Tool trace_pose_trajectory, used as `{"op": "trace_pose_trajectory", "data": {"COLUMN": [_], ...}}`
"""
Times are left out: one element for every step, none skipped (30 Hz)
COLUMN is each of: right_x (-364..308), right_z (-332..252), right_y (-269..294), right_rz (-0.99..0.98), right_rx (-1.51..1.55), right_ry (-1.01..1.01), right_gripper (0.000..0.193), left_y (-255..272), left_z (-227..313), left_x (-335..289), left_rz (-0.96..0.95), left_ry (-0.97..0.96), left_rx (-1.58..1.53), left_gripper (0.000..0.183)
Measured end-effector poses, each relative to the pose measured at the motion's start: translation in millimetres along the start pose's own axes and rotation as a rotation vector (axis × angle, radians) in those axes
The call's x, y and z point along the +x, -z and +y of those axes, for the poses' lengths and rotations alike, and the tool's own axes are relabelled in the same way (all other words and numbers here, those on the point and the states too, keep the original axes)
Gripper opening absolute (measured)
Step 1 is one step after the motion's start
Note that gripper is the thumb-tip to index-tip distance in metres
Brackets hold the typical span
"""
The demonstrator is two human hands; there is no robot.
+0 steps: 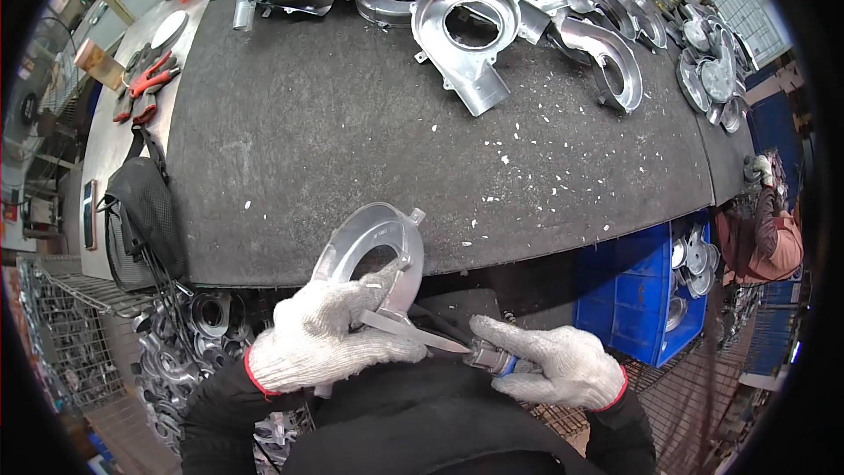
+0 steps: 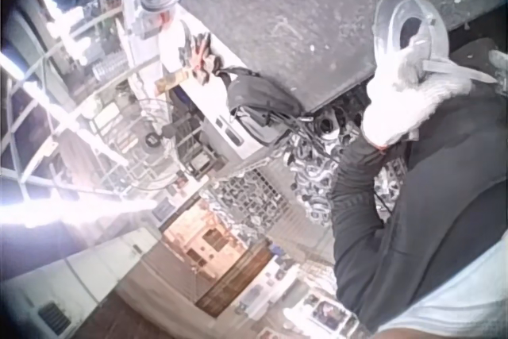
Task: The person files down the rough edges of cast metal components using a metal hand file.
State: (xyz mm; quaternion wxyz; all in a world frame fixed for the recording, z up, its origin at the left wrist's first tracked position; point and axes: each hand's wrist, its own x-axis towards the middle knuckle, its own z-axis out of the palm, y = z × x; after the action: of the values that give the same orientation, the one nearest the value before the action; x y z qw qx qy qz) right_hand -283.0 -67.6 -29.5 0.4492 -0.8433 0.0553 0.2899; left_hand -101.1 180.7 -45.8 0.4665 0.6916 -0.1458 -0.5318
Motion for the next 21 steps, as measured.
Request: {"op": "trace_pose_trajectory", "data": {"right_x": [0.8,3.6,6.1,9.2,12.8,17.3,20.4,21.3,22.1,23.6,25.7,28.2,30.5,31.3,31.2,30.6,29.9,31.7,32.5,33.0,33.4], "right_z": [-1.3,-3.6,-6.1,-5.3,-5.9,-6.9,-7.5,-4.3,-1.3,1.7,4.0,2.4,0.9,-0.7,-3.9,-8.7,-12.9,-18.6,-19.2,-19.7,-19.9], "right_y": [-1.2,-2.4,-3.8,-7.5,-12.7,-18.2,-24.0,-31.7,-40.2,-46.7,-50.1,-49.5,-48.5,-48.0,-46.0,-43.2,-40.7,-39.7,-38.6,-37.9,-37.6], "right_rz": [-0.001,0.002,0.005,0.038,0.047,0.064,0.081,0.133,0.228,0.290,0.350,0.354,0.356,0.361,0.365,0.367,0.368,0.373,0.372,0.365,0.355], "right_rx": [-0.002,-0.032,-0.063,-0.066,-0.071,-0.046,-0.022,0.022,0.146,0.167,0.190,0.189,0.182,0.173,0.170,0.179,0.188,0.209,0.208,0.182,0.156], "right_ry": [0.001,-0.006,-0.013,0.006,0.007,0.014,0.022,0.044,0.113,0.152,0.193,0.199,0.161,0.112,0.110,0.042,-0.033,-0.101,-0.108,-0.102,-0.095], "right_gripper": [0.077,0.077,0.077,0.077,0.077,0.076,0.076,0.075,0.074,0.074,0.075,0.075,0.075,0.076,0.076,0.077,0.077,0.077,0.077,0.077,0.077], "left_y": [-1.6,-4.0,-6.0,-7.3,-8.7,-10.6,-12.1,-11.4,-10.0,-9.6,-10.1,-10.6,-11.2,-12.6,-13.8,-7.0,-11.5,-19.1,-24.0,-24.8,-23.9], "left_z": [0.1,2.1,4.8,8.2,7.5,4.7,5.2,21.3,16.7,5.1,-5.0,-10.0,-12.9,-16.6,-21.0,-35.1,-34.3,-31.5,-29.9,-29.4,-30.0], "left_x": [-0.8,-0.5,-0.3,-0.9,0.8,3.3,5.5,6.1,10.9,19.7,27.0,28.6,30.5,33.9,37.0,44.5,45.9,47.5,48.4,49.4,50.8], "left_rz": [0.002,0.026,0.051,0.093,0.092,0.153,0.213,0.104,0.101,0.053,0.004,0.008,0.007,0.021,0.042,-0.022,-0.030,0.032,0.098,0.125,0.123], "left_ry": [-0.001,0.028,0.055,0.019,0.009,-0.059,-0.129,-0.071,-0.083,-0.231,-0.374,-0.355,-0.359,-0.407,-0.456,-0.487,-0.485,-0.530,-0.573,-0.553,-0.549], "left_rx": [-0.001,-0.036,-0.070,-0.022,-0.018,-0.083,-0.148,-0.342,-0.335,-0.498,-0.659,-0.691,-0.686,-0.689,-0.690,-0.602,-0.607,-0.658,-0.709,-0.723,-0.727], "left_gripper": [0.059,0.059,0.059,0.051,0.051,0.050,0.049,0.054,0.054,0.061,0.069,0.077,0.077,0.078,0.080,0.081,0.081,0.081,0.081,0.081,0.081]}}
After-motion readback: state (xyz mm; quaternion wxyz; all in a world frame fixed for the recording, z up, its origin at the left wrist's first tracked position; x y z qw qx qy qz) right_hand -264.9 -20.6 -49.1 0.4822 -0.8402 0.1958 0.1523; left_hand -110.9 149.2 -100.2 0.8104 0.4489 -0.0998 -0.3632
